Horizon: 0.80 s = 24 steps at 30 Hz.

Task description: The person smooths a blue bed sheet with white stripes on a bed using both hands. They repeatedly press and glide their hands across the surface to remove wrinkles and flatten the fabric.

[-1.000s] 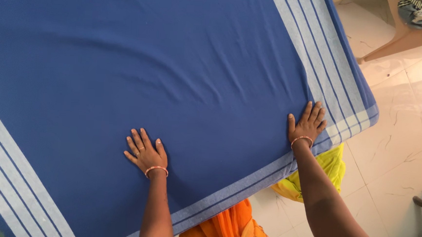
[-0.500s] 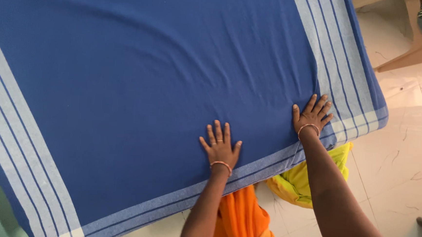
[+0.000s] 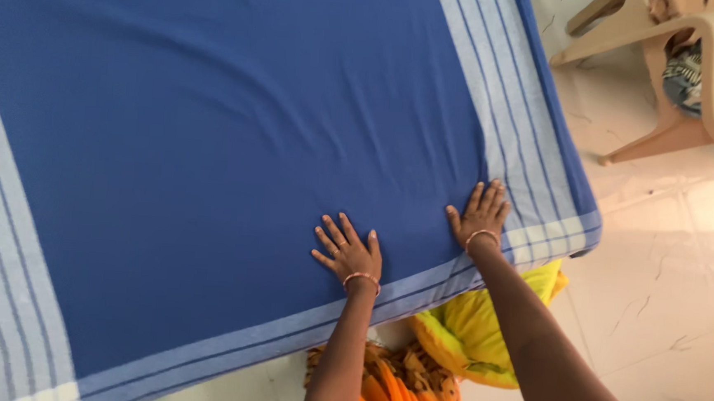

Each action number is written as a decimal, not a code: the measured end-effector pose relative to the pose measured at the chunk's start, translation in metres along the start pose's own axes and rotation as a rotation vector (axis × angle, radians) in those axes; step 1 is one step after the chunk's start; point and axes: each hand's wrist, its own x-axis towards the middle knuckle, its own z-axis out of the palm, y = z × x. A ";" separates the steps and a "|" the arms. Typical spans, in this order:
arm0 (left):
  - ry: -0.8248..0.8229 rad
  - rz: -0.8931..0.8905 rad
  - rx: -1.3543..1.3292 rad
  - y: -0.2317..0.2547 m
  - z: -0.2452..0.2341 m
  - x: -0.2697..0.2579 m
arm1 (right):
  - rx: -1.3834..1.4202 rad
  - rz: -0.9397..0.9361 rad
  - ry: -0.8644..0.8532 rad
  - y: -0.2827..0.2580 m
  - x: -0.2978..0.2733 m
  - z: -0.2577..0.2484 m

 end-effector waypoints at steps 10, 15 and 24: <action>0.238 -0.128 -0.087 0.055 0.076 0.004 | -0.053 -0.459 0.007 0.048 0.025 -0.041; 0.261 -0.145 -0.080 0.053 0.090 0.014 | 0.050 -0.400 0.162 0.046 0.100 -0.042; 0.134 -0.200 -0.015 0.046 0.104 0.019 | 0.099 -0.335 0.195 0.048 0.120 -0.016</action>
